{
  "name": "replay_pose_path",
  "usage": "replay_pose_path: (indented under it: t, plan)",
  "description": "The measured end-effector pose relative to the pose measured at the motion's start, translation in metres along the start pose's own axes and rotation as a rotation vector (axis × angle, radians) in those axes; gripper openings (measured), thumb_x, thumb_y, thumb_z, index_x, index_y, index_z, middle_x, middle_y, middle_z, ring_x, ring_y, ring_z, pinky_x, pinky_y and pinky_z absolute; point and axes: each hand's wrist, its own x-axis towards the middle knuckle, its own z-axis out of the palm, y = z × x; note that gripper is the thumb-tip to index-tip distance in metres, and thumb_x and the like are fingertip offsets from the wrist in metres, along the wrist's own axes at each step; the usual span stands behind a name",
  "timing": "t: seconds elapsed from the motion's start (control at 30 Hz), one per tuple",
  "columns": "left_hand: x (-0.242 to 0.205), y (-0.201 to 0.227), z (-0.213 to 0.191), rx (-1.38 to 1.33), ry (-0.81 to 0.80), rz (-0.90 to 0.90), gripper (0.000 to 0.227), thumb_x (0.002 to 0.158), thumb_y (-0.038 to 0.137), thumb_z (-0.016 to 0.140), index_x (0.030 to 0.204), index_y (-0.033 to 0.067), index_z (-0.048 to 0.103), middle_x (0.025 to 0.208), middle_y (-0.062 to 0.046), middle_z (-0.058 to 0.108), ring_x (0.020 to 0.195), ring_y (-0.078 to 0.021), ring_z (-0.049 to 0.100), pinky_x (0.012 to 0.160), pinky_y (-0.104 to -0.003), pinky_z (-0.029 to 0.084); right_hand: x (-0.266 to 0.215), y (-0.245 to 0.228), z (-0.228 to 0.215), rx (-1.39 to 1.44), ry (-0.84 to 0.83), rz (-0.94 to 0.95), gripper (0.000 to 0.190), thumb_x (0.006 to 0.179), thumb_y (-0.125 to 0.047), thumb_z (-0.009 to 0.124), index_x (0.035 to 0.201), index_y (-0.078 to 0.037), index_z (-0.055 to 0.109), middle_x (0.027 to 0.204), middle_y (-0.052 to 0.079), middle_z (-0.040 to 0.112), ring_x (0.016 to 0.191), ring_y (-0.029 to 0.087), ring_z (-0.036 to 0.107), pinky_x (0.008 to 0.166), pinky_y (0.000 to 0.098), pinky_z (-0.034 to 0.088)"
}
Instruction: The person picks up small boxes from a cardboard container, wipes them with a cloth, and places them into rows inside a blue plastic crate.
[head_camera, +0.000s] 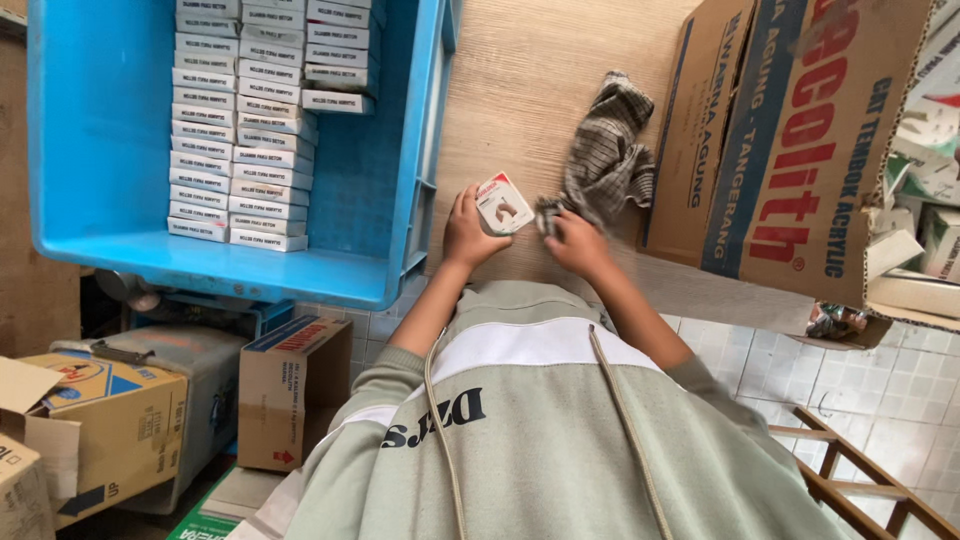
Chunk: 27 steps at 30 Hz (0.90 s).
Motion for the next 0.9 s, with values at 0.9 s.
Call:
replay_pose_path:
  t: [0.9]
  plan:
    - [0.080, -0.025, -0.228, -1.081, 0.037, -0.724, 0.033, 0.083, 0.035, 0.065, 0.109, 0.0150, 0.061, 0.095, -0.006, 0.064, 0.076, -0.0219, 0.059, 0.072, -0.033, 0.052, 0.105, -0.307, -0.092, -0.084, 0.119, -0.491, 0.044, 0.073, -0.014, 0.057, 0.117, -0.015, 0.063, 0.110, 0.023, 0.051, 0.077, 0.045, 0.062, 0.078, 0.0470, 0.052]
